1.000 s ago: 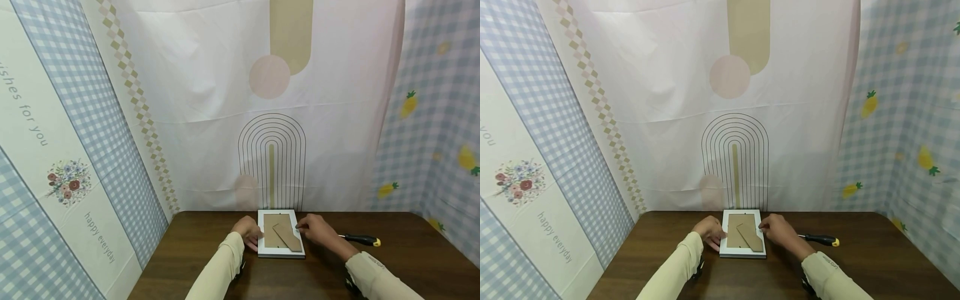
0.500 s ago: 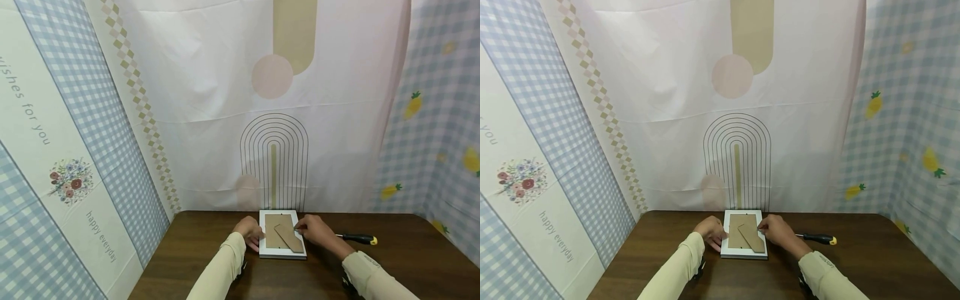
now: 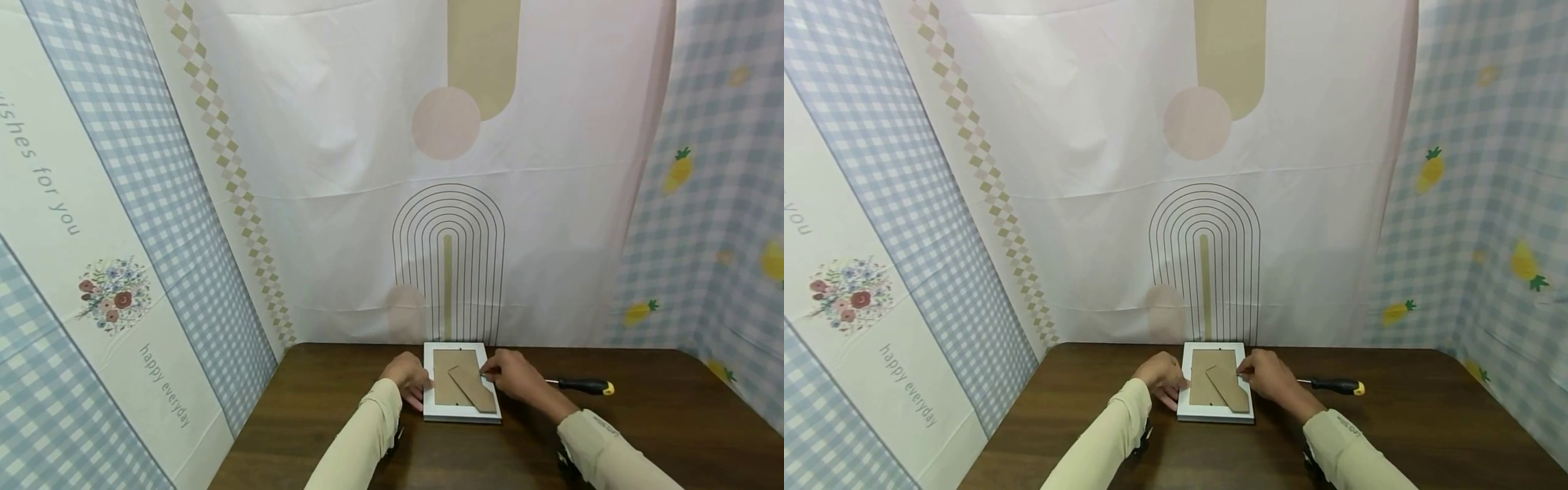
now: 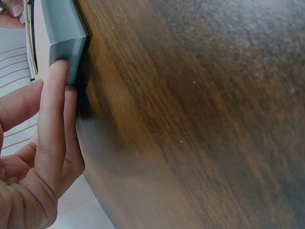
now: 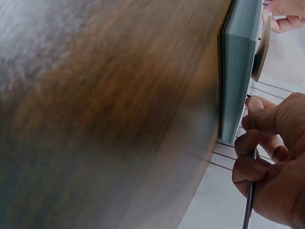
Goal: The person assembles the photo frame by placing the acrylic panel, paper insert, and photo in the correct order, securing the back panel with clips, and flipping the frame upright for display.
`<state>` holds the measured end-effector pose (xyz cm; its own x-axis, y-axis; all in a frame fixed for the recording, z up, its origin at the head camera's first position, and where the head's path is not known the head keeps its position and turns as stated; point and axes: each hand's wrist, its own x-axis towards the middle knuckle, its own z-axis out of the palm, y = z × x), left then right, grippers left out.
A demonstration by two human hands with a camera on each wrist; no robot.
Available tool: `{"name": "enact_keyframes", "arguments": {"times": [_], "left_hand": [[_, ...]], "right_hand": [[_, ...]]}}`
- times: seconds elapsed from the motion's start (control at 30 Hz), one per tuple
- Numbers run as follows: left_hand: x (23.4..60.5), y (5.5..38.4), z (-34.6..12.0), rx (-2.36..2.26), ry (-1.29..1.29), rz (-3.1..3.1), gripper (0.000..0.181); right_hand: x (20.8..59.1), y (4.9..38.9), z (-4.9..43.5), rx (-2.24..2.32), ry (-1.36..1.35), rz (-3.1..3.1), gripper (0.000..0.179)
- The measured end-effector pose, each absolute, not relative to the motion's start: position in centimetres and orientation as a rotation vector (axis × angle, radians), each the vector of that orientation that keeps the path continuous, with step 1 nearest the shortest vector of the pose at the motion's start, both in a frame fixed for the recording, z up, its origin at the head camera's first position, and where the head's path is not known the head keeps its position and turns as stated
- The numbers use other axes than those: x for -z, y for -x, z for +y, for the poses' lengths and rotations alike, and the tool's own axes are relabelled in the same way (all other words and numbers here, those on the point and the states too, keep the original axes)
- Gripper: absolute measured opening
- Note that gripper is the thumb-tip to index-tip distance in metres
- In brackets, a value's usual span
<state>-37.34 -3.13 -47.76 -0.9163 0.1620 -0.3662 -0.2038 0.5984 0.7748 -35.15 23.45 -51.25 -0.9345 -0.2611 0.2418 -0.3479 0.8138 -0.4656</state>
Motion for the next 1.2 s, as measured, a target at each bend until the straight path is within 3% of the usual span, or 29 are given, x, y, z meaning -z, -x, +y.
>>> {"name": "enact_keyframes", "arguments": {"times": [0.7,0.97,1.2], "left_hand": [[47.5,37.4,-3.1,-1.185,0.015,2.464,0.018],[47.3,37.0,-3.2,-1.209,0.003,2.46,0.016],[47.2,36.9,-3.0,-1.183,0.011,2.467,0.018]], "right_hand": [[50.2,35.5,22.8,-0.581,-0.654,-2.796,0.03],[50.0,35.6,22.2,-0.503,-0.682,-2.792,0.055],[49.5,35.4,21.4,-0.348,-0.568,-2.843,0.038]]}}
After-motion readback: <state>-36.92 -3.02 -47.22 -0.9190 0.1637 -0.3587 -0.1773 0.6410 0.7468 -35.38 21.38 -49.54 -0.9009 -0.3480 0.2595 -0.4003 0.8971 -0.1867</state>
